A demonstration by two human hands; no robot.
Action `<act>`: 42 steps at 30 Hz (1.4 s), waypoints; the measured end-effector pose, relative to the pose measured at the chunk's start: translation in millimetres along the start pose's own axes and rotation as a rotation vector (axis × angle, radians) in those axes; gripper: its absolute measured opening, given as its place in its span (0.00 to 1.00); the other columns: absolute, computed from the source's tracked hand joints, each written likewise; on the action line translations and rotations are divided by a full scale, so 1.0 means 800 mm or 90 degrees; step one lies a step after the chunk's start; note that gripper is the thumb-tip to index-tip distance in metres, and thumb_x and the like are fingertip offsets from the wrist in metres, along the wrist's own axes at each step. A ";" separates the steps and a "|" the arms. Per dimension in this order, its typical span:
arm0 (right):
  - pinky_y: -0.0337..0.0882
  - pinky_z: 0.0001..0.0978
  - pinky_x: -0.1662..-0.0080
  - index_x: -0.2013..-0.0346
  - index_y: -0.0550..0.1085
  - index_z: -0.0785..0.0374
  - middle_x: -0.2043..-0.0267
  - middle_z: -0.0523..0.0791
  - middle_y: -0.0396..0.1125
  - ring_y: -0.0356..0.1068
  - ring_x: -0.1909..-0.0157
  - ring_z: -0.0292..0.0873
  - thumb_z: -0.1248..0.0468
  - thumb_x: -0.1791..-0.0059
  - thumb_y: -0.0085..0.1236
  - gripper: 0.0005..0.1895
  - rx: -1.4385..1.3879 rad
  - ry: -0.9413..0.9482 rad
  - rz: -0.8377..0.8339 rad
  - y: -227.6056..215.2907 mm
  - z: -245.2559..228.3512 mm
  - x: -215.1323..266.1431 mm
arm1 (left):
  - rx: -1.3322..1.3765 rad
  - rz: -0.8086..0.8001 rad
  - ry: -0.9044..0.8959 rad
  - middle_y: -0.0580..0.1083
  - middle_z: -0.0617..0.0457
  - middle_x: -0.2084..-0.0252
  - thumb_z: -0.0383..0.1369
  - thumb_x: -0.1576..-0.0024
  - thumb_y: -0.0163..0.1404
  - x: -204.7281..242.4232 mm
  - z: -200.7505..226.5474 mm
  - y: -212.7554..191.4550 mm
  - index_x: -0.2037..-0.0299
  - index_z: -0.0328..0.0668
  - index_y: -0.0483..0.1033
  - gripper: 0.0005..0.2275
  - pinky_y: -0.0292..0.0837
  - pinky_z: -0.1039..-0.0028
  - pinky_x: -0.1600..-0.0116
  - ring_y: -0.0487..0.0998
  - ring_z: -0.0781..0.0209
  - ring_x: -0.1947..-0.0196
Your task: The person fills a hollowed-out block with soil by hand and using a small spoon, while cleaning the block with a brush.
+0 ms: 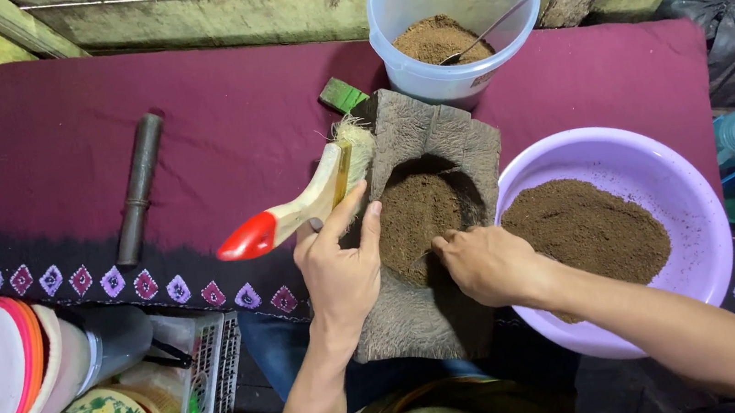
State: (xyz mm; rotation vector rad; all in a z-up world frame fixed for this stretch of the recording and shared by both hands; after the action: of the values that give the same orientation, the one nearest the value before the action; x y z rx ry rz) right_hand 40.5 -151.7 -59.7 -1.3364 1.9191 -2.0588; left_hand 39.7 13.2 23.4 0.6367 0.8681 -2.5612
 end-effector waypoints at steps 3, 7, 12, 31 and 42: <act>0.80 0.51 0.67 0.59 0.75 0.74 0.64 0.57 0.75 0.78 0.64 0.58 0.69 0.51 0.36 0.17 -0.050 -0.002 -0.027 0.010 0.013 -0.006 | 0.057 0.042 0.056 0.79 0.50 0.79 0.25 0.43 0.60 0.019 -0.007 -0.005 0.56 0.51 0.86 0.09 0.76 0.78 0.62 0.74 0.64 0.83; 0.80 0.52 0.66 0.63 0.78 0.72 0.67 0.57 0.76 0.79 0.64 0.59 0.64 0.52 0.45 0.15 -0.087 -0.032 -0.050 0.042 0.035 -0.038 | 0.142 -0.089 0.116 0.78 0.48 0.64 0.23 0.45 0.59 0.033 -0.003 -0.026 0.55 0.47 0.85 0.10 0.76 0.71 0.51 0.76 0.57 0.66; 0.78 0.35 0.69 0.74 0.71 0.66 0.73 0.44 0.73 0.75 0.73 0.43 0.70 0.44 0.45 0.15 -0.193 -0.029 -0.188 0.051 0.043 -0.051 | 0.155 -0.563 0.203 0.83 0.58 0.56 0.30 0.47 0.57 0.044 0.010 -0.035 0.60 0.51 0.85 0.07 0.77 0.72 0.53 0.80 0.64 0.65; 0.61 0.36 0.65 0.72 0.69 0.57 0.75 0.40 0.62 0.59 0.72 0.39 0.50 0.43 0.46 0.19 -0.458 0.243 0.009 0.078 0.213 0.126 | -0.346 -0.667 0.438 0.70 0.54 0.72 0.23 0.43 0.54 0.044 0.028 0.082 0.74 0.43 0.79 0.07 0.70 0.58 0.77 0.74 0.56 0.81; 0.70 0.43 0.81 0.50 0.71 0.47 0.56 0.43 0.60 0.63 0.55 0.48 0.59 0.48 0.53 0.12 -0.040 0.451 0.407 0.130 0.174 0.165 | 0.113 -0.148 0.259 0.72 0.40 0.39 0.15 0.45 0.59 0.012 0.028 0.024 0.48 0.35 0.79 0.15 0.73 0.61 0.30 0.75 0.46 0.39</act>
State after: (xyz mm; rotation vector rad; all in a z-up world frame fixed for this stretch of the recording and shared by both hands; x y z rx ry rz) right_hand -15.1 -360.1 -90.7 0.1060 2.2206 -2.2436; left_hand 33.9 -17.6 25.4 1.2074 0.8882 -2.7862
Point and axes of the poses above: each hand's wrist, its own x-axis away from the middle knuckle, its own y-axis out of the palm, z = x × y, the point moved 5 cm from there along -x, towards the middle knuckle
